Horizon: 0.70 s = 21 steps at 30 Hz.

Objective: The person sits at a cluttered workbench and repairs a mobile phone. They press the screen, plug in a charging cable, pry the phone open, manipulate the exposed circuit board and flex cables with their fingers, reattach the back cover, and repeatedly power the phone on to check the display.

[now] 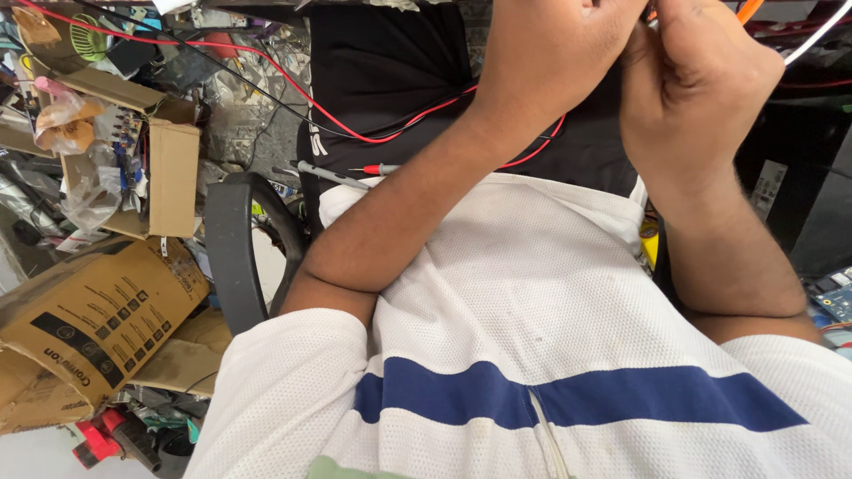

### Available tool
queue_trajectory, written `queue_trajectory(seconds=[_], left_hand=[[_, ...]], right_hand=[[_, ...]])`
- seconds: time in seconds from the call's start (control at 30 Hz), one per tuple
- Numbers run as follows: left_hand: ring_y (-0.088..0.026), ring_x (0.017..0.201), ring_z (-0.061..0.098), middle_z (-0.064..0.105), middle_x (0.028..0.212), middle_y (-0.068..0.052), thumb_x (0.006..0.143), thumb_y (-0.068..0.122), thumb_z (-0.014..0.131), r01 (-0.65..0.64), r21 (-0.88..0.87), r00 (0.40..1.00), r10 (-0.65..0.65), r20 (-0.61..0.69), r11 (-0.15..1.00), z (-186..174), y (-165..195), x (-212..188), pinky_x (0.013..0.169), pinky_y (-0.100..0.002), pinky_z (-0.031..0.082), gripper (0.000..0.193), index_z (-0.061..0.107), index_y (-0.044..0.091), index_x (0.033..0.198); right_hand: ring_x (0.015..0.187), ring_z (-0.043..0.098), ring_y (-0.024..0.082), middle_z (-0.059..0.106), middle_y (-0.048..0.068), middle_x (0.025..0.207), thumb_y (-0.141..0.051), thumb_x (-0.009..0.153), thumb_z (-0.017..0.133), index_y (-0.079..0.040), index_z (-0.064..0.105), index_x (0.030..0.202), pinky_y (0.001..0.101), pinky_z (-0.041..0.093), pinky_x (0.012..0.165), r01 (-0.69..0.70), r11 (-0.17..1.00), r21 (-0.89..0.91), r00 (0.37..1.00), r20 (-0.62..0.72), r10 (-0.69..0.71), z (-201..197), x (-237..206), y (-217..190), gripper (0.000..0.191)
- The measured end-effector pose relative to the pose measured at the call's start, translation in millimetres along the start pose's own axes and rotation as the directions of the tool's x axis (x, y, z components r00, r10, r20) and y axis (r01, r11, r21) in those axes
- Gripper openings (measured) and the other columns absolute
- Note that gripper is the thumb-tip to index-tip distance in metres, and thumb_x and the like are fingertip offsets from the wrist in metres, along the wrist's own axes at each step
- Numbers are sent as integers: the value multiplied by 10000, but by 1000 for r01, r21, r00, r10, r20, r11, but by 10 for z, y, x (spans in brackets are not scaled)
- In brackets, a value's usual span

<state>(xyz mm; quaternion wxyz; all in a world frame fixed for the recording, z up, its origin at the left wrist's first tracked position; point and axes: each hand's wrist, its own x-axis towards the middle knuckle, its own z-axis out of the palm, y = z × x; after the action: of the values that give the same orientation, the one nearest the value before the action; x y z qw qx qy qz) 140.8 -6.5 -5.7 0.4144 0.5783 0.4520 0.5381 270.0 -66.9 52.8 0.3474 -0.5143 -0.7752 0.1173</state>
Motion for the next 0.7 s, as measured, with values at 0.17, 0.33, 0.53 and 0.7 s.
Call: queue_trajectory(seconds=[0.17,0.33,0.53,0.7], left_hand=[[-81,375,461,496,462,12,918,141,685,-16,47,1000,17,-24,999,34,105,-12,387,-272,314,355,523,55,614],[-78,382,461,486,466,15,922,200,670,1,-38,994,-6,-107,999,93,203,-23,365,-251,316,374,505,57,618],[-57,390,462,481,462,30,992,202,692,58,-129,991,-72,-111,990,44,109,-41,408,-262,297,465,499,51,597],[-36,372,376,424,467,37,983,197,698,139,-170,986,-152,-70,976,11,18,-64,397,-258,220,470,494,22,599]], right_hand=[[868,680,281,682,155,1025,183,953,580,33,646,1330,349,515,718,-8,993,-119,998,-59,1,89,-63,8,410],[782,647,281,636,144,914,153,967,667,28,654,1358,367,490,643,-83,980,-181,990,-127,60,170,-72,-9,410],[904,717,232,693,166,1050,113,1059,627,116,571,1383,308,559,766,-117,974,196,991,-44,128,41,-16,6,329],[856,735,158,739,124,1026,-28,1131,665,54,673,1148,252,604,784,-420,672,610,870,59,489,-121,32,178,85]])
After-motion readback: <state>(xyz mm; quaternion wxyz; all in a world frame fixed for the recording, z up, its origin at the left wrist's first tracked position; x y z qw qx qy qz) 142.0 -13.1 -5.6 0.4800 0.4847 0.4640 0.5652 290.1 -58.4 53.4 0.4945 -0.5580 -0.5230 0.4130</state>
